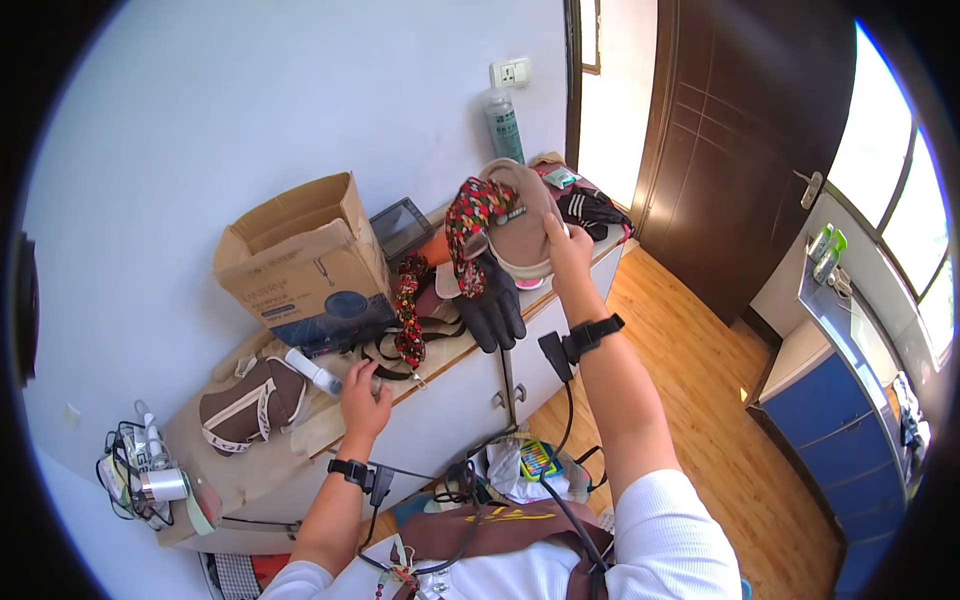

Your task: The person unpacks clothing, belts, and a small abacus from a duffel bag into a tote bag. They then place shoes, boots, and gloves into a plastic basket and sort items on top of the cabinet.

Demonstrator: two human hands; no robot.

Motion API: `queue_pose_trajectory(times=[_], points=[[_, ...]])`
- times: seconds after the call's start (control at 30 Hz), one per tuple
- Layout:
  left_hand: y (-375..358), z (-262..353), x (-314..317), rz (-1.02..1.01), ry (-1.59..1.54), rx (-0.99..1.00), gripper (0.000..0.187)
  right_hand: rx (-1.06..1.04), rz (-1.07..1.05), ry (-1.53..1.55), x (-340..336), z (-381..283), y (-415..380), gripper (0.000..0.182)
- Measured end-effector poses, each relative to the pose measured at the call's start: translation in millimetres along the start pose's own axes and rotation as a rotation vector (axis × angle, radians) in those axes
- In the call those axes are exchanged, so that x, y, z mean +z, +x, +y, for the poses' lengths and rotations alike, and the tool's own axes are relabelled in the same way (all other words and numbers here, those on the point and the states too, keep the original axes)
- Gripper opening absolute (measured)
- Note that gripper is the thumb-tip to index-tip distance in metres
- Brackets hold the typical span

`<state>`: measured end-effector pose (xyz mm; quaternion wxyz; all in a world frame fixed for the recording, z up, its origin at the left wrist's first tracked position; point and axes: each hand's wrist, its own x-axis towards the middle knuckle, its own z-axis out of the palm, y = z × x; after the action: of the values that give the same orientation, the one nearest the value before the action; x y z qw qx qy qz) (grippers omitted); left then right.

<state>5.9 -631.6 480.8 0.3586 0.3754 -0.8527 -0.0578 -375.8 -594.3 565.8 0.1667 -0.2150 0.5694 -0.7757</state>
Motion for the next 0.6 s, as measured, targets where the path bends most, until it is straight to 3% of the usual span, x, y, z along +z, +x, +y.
queue_pose_trajectory(times=[0.07,0.2,0.27,0.3,0.33,0.37,0.4,0.5,0.6], points=[[4,14,-4,0.028,-0.08,-0.019,0.041,-0.038,0.04,0.052,-6,13,-4,0.041],[36,68,3,0.023,-0.182,0.095,0.044,-0.386,0.05,-0.469,26,-11,-66,0.039],[55,85,16,-0.002,-0.793,-0.158,0.045,-0.621,-0.097,-0.623,43,-22,-103,0.041],[64,85,18,-0.021,-0.787,-0.153,0.045,-0.803,-0.185,-0.584,48,-15,-113,0.043],[74,82,22,-0.085,-1.195,-0.323,0.048,-0.906,-0.305,-0.555,49,-14,-125,0.041],[81,77,25,-0.147,-1.601,-0.502,0.052,-0.915,-0.333,-0.533,50,-13,-142,0.04],[82,64,32,-0.186,-1.747,-0.526,0.058,-0.968,-0.326,-0.548,48,-13,-154,0.04],[82,72,18,-0.214,-1.805,-0.418,0.068,-0.962,-0.333,-0.571,37,-10,-171,0.042],[83,85,11,-0.266,-1.809,-0.491,0.069,-1.021,-0.412,-0.687,29,-14,-190,0.047]])
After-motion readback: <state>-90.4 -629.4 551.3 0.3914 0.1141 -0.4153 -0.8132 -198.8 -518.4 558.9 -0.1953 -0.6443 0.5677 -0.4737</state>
